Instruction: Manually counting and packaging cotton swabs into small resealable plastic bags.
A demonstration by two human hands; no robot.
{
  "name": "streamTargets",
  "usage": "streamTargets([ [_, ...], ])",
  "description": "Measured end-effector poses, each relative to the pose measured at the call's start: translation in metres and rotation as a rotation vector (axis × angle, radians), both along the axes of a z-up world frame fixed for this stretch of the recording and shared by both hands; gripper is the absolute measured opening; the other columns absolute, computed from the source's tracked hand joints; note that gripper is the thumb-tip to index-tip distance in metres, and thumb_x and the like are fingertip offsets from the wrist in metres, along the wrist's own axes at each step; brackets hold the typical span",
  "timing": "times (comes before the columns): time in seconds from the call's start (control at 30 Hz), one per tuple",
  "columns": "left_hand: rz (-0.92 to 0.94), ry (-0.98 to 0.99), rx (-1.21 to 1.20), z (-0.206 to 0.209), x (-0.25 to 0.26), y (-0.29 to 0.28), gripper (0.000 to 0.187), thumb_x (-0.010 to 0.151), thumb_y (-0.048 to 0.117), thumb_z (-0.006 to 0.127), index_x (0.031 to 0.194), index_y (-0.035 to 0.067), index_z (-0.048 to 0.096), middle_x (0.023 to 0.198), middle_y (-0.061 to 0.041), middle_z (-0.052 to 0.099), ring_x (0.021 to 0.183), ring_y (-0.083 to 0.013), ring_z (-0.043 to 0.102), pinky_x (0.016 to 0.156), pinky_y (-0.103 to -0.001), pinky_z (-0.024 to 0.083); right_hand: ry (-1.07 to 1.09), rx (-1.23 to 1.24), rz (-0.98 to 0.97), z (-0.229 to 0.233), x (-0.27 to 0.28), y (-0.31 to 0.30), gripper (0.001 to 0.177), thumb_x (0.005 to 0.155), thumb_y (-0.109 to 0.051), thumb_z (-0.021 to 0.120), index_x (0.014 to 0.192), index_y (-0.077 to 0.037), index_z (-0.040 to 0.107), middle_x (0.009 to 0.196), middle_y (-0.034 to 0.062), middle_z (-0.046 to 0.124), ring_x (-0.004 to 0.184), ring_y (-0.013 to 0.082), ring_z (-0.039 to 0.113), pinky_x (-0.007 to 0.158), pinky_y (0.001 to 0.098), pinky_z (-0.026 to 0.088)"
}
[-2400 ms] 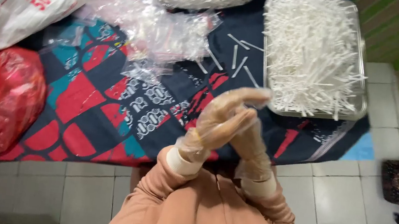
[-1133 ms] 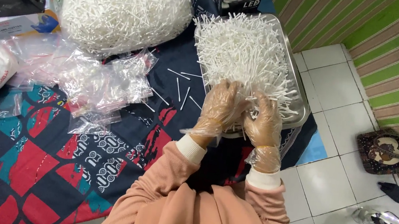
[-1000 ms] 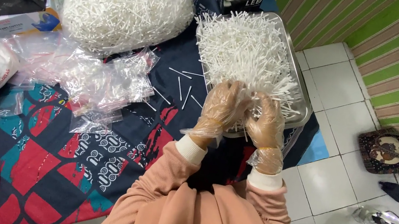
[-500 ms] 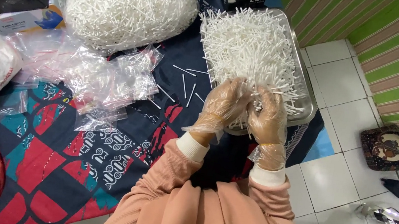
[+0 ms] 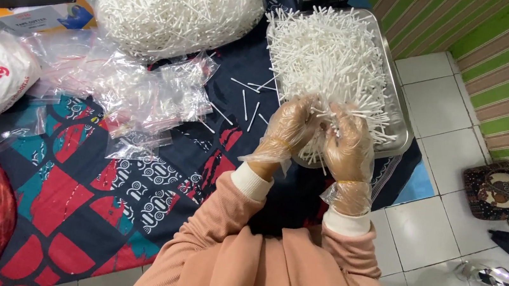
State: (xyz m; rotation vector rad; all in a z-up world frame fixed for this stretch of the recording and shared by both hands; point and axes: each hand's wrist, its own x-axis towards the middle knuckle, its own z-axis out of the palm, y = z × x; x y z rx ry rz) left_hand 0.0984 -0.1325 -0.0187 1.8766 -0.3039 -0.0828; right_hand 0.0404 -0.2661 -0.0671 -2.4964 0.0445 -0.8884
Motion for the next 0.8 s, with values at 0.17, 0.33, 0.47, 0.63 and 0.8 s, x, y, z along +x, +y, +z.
streamTargets([
  [0.17,-0.101,-0.186,0.189,-0.061,0.03,-0.007,0.017,0.085,0.034,0.071,0.088,0.018,0.067,0.066,-0.008,0.068,0.072,-0.0339,0.073,0.059,-0.043,0.06,-0.031,-0.052,0.03,-0.004,0.003,0.004,0.043,0.079,0.006,0.074,0.121,-0.005,0.076,0.114,0.0206,0.067,0.106,0.0437,0.069,0.085,0.0499,0.059],
  [0.33,-0.12,-0.187,0.035,-0.052,0.025,0.001,0.012,0.084,0.021,0.07,0.09,0.011,0.067,0.065,-0.013,0.068,0.072,-0.0377,0.073,0.057,-0.043,0.057,-0.05,-0.095,0.071,0.012,0.002,0.01,0.038,0.079,0.007,0.074,0.116,-0.002,0.076,0.112,0.0212,0.068,0.103,0.044,0.07,0.082,0.0503,0.059],
  [0.47,-0.129,-0.125,-0.006,-0.064,0.03,0.018,0.018,0.078,0.028,0.077,0.095,0.024,0.071,0.084,-0.008,0.071,0.089,-0.0325,0.073,0.075,-0.043,0.059,-0.157,-0.103,0.093,0.033,0.004,0.031,0.033,0.08,0.007,0.077,0.112,-0.003,0.076,0.116,0.0212,0.067,0.105,0.0436,0.07,0.082,0.0493,0.06],
  [0.63,-0.16,-0.089,-0.175,-0.037,0.036,0.062,0.012,0.081,0.013,0.078,0.092,0.015,0.074,0.083,-0.015,0.074,0.086,-0.0341,0.073,0.081,-0.042,0.058,-0.111,-0.126,0.205,0.041,0.015,0.054,0.039,0.083,0.002,0.079,0.121,-0.004,0.075,0.115,0.0249,0.068,0.11,0.0457,0.068,0.087,0.0517,0.059],
  [0.8,-0.047,-0.036,-0.136,-0.013,0.036,0.113,0.009,0.086,0.013,0.076,0.095,0.012,0.074,0.082,-0.013,0.074,0.083,-0.0267,0.073,0.081,-0.039,0.058,-0.164,-0.1,0.33,0.039,0.039,0.095,0.034,0.087,-0.005,0.079,0.121,-0.007,0.077,0.115,0.0216,0.071,0.113,0.0403,0.068,0.095,0.046,0.058],
])
